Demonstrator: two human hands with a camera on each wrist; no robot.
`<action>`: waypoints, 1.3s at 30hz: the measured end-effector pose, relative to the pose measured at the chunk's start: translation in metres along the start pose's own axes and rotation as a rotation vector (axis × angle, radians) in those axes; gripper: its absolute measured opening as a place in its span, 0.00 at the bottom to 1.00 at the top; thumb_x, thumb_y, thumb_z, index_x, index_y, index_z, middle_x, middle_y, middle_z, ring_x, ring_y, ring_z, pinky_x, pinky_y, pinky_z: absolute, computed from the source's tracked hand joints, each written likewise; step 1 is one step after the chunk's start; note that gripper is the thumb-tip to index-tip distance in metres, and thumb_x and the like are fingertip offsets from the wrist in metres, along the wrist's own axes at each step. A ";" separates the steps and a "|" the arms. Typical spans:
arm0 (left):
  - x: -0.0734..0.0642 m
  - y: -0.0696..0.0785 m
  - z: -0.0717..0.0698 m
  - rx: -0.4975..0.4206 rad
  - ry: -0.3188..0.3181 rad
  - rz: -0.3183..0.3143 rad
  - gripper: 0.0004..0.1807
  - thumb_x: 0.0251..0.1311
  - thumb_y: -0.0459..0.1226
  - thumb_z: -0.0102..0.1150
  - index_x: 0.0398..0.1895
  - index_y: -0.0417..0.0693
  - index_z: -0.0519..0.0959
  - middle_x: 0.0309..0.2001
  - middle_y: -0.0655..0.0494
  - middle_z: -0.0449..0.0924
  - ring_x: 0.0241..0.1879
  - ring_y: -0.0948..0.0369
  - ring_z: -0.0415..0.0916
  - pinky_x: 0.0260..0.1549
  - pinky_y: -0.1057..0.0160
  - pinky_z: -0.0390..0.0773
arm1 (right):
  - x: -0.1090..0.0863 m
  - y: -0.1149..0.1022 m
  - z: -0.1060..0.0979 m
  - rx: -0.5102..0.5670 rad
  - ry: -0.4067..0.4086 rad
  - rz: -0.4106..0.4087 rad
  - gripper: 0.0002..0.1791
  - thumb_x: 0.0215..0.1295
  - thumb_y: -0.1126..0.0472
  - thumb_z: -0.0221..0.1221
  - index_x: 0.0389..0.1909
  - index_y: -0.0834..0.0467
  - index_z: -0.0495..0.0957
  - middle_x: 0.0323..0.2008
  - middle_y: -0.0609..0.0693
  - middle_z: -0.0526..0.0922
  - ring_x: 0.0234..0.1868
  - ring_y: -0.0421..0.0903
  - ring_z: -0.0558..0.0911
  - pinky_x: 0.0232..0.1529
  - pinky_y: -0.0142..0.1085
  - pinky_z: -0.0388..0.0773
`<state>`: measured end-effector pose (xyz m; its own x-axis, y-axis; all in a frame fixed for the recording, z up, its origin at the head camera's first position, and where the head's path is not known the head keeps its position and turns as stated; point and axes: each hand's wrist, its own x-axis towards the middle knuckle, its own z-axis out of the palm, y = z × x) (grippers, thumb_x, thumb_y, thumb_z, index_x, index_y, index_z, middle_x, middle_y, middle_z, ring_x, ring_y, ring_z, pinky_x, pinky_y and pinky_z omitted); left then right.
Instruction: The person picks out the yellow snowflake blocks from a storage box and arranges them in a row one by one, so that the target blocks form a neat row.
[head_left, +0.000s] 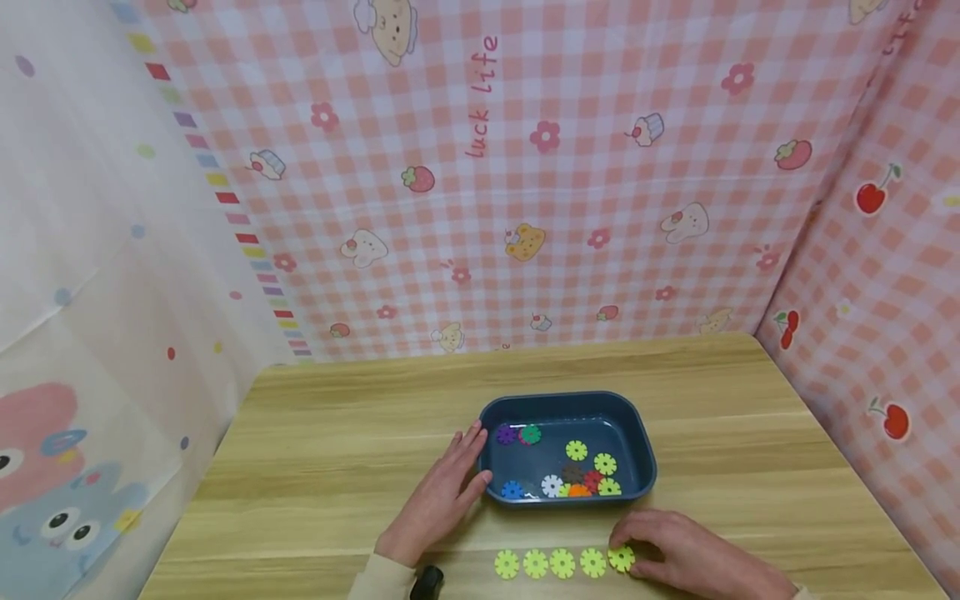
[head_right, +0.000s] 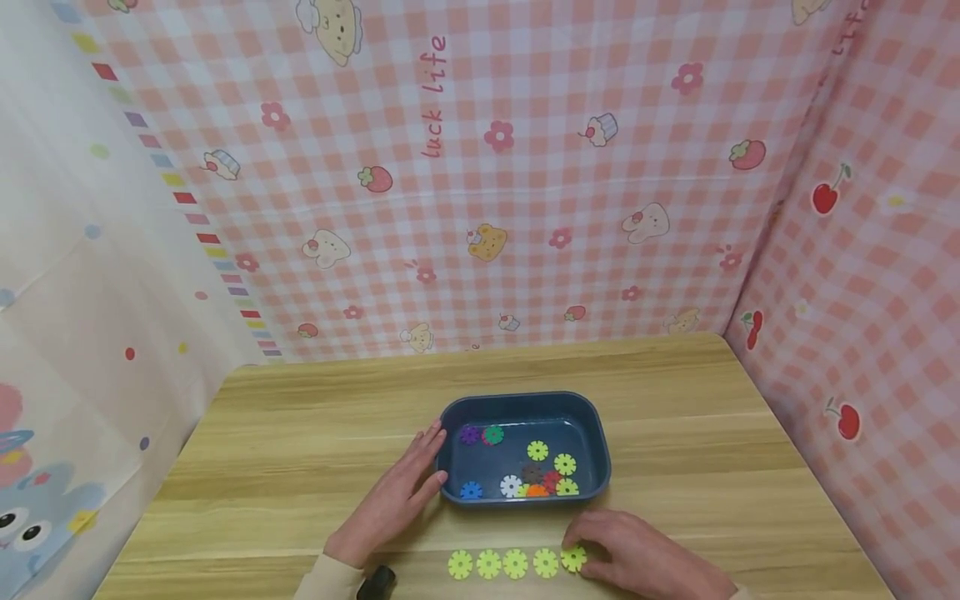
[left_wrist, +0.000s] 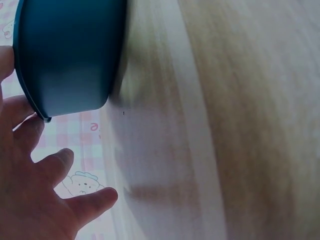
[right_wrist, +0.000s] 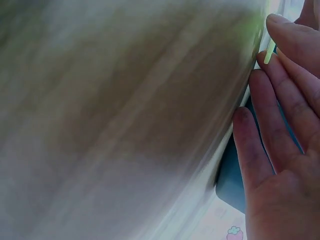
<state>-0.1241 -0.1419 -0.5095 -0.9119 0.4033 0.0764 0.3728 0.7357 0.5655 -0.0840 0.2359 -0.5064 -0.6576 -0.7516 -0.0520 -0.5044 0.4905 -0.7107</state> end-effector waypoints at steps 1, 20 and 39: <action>0.000 0.000 0.000 0.000 0.001 0.001 0.34 0.81 0.52 0.44 0.83 0.51 0.55 0.84 0.59 0.45 0.81 0.44 0.46 0.74 0.36 0.58 | 0.000 0.000 0.000 -0.012 0.003 -0.008 0.10 0.73 0.50 0.64 0.53 0.40 0.81 0.45 0.31 0.79 0.42 0.31 0.76 0.42 0.31 0.81; 0.001 0.000 -0.005 -0.004 0.001 0.000 0.34 0.81 0.50 0.47 0.83 0.50 0.55 0.84 0.57 0.45 0.80 0.43 0.48 0.75 0.39 0.57 | 0.003 -0.002 -0.004 0.026 -0.063 0.077 0.13 0.73 0.50 0.64 0.56 0.38 0.82 0.49 0.31 0.81 0.45 0.32 0.76 0.48 0.30 0.82; -0.001 0.000 0.000 -0.020 0.007 0.003 0.35 0.81 0.52 0.45 0.83 0.51 0.55 0.84 0.60 0.44 0.81 0.45 0.47 0.75 0.41 0.56 | 0.011 -0.040 -0.035 -0.035 0.277 -0.117 0.10 0.74 0.56 0.63 0.51 0.41 0.85 0.46 0.38 0.86 0.44 0.38 0.83 0.45 0.38 0.85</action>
<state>-0.1237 -0.1424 -0.5098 -0.9120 0.4016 0.0835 0.3719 0.7237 0.5814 -0.0905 0.2239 -0.4538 -0.7190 -0.6572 0.2261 -0.6016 0.4257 -0.6759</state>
